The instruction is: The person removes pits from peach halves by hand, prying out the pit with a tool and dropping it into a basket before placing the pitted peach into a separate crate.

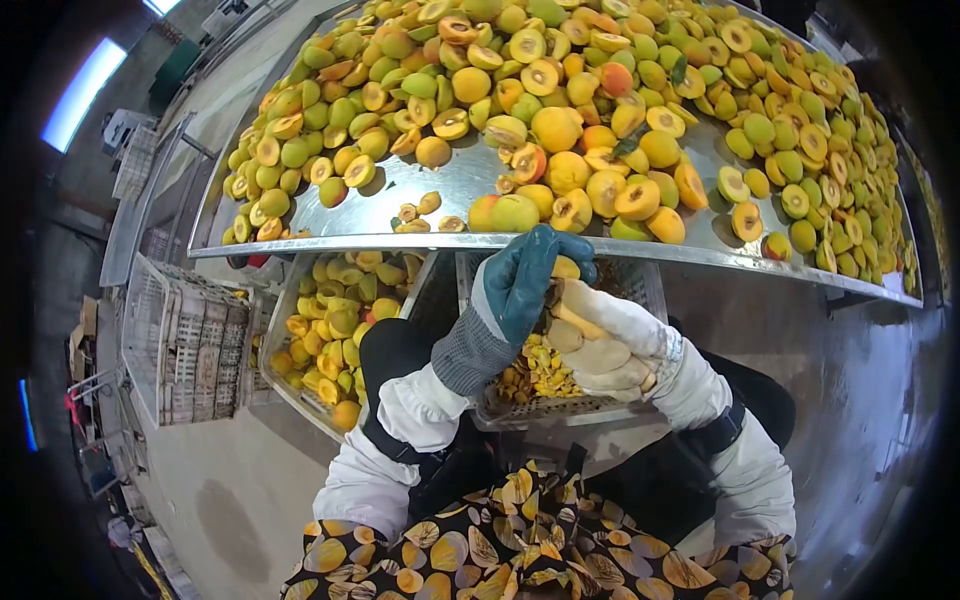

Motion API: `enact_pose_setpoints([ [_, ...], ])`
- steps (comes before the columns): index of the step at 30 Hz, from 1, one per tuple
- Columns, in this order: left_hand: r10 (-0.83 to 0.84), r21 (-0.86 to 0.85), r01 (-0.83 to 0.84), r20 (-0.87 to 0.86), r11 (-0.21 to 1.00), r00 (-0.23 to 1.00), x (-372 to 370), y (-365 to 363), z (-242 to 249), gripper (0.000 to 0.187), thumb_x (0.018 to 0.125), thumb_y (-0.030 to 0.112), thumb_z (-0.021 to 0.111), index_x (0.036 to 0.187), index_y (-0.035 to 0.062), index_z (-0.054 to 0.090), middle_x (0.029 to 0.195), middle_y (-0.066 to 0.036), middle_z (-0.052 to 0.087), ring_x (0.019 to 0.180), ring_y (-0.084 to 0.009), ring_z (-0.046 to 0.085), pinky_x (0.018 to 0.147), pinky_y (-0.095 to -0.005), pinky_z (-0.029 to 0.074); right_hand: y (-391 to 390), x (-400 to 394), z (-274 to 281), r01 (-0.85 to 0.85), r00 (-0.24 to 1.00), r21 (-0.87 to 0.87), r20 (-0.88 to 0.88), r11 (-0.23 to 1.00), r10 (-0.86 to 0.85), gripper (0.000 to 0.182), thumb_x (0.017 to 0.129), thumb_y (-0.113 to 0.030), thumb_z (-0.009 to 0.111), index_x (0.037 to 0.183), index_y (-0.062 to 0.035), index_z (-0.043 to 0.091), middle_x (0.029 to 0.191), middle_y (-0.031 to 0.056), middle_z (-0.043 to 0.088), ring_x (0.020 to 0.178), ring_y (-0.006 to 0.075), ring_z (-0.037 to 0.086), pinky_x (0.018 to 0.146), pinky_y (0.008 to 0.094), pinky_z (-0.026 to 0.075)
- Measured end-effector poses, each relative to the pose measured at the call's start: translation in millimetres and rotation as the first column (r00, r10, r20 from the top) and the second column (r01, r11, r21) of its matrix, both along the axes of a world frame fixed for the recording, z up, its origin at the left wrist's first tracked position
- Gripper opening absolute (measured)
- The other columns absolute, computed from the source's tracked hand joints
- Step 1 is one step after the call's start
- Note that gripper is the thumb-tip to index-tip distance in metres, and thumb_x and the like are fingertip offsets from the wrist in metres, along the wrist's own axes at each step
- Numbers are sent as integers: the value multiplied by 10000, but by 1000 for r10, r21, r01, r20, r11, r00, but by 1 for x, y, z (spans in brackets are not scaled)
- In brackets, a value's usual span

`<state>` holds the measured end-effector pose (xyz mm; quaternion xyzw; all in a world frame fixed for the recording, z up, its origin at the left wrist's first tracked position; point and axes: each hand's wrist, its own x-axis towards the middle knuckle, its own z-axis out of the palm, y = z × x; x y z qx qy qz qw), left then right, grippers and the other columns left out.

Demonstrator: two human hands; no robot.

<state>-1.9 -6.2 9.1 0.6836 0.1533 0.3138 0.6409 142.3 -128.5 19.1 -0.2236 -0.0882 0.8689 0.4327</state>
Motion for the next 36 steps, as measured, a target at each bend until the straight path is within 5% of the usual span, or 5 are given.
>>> enact_pose_setpoints([
  [7, -177, -609, 119, -35, 784, 984, -31, 45, -13, 500, 1037, 460, 506, 1048, -9, 677, 884, -89, 714, 804, -171, 685, 771, -291, 562, 15, -28, 13, -581, -155, 300, 872, 757, -465, 441, 952, -479, 577, 894, -47, 646, 665, 200, 641, 641, 393, 663, 584, 462, 523],
  [12, 476, 243, -410, -398, 879, 784, -165, 110, -33, 253, 1004, 189, 536, 1007, -19, 679, 968, -143, 702, 892, -262, 695, 839, -373, 550, 6, -14, 1, -559, -468, -38, 839, 828, -277, 495, 926, -538, 570, 918, -56, 685, 694, 201, 654, 676, 385, 674, 616, 472, 541],
  [14, 813, 835, -128, -467, 534, 347, -153, 106, -3, 337, 978, 308, 584, 1040, -2, 699, 1071, -225, 689, 1003, -384, 664, 857, -445, 526, 1, -12, -8, -561, -460, -48, 848, 827, -263, 500, 927, -541, 568, 911, -54, 684, 697, 197, 656, 686, 382, 677, 620, 474, 542],
  [28, 631, 831, 318, -554, 456, 542, 17, 151, -16, 508, 833, 472, 708, 1067, 21, 695, 1018, -242, 676, 885, -382, 675, 781, -450, 540, -14, -3, -16, -493, -450, 20, 850, 870, -274, 474, 937, -527, 575, 912, -64, 673, 698, 196, 665, 695, 383, 688, 620, 483, 547],
  [36, -276, -564, 376, 257, 735, 926, -25, 84, -13, 612, 962, 401, 599, 1395, -16, 484, 1272, -140, 588, 1098, -225, 616, 928, -330, 524, -2, -12, 53, 35, 317, 262, 912, 964, -260, 415, 981, -492, 530, 1026, -89, 619, 692, 158, 641, 673, 343, 679, 588, 440, 540],
])
